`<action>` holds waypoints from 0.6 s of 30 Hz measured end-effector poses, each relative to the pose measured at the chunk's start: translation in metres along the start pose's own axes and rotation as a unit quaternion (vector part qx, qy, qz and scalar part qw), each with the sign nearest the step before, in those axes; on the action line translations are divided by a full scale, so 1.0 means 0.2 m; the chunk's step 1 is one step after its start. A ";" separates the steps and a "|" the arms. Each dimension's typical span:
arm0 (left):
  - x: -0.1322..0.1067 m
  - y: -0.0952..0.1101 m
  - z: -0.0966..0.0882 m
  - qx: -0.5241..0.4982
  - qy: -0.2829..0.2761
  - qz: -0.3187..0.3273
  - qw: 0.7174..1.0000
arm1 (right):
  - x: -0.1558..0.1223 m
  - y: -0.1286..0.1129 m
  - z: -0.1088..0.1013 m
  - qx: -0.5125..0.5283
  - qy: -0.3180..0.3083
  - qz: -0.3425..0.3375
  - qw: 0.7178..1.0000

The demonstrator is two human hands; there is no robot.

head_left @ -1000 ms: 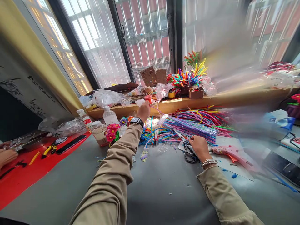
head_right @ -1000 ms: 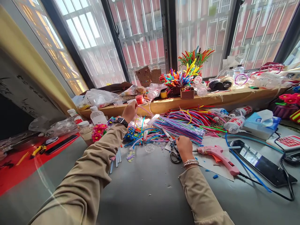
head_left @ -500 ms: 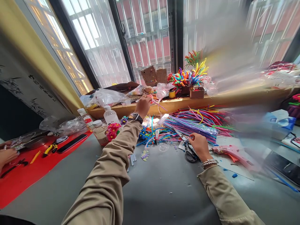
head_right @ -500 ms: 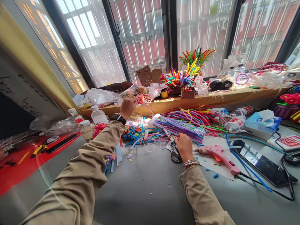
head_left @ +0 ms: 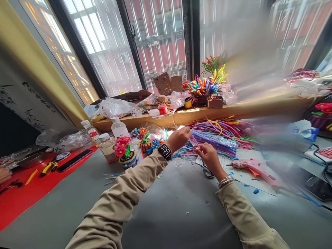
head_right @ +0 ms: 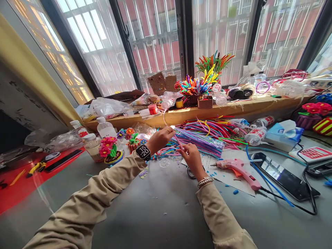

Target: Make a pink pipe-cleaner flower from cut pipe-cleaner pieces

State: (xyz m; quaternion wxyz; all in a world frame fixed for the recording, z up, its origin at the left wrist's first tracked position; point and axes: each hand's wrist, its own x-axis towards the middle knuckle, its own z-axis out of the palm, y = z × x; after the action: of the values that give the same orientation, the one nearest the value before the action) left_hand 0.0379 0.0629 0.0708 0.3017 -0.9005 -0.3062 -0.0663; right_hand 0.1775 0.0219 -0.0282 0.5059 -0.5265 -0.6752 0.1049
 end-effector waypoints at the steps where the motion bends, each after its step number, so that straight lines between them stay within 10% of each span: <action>1: 0.00 0.00 0.00 0.004 0.002 0.004 1.000 | 0.00 0.00 0.00 -0.010 -0.002 -0.006 1.000; 18: -0.14 -0.41 0.25 -0.123 -0.026 -0.244 0.962 | 0.03 0.13 -0.10 0.230 0.193 0.172 0.938</action>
State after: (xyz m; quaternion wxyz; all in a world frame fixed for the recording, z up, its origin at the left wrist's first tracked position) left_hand -0.0356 0.1299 0.0621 0.1551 -0.8301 -0.5137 -0.1519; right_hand 0.2092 0.0287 -0.0329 0.7078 -0.5141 -0.4211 0.2396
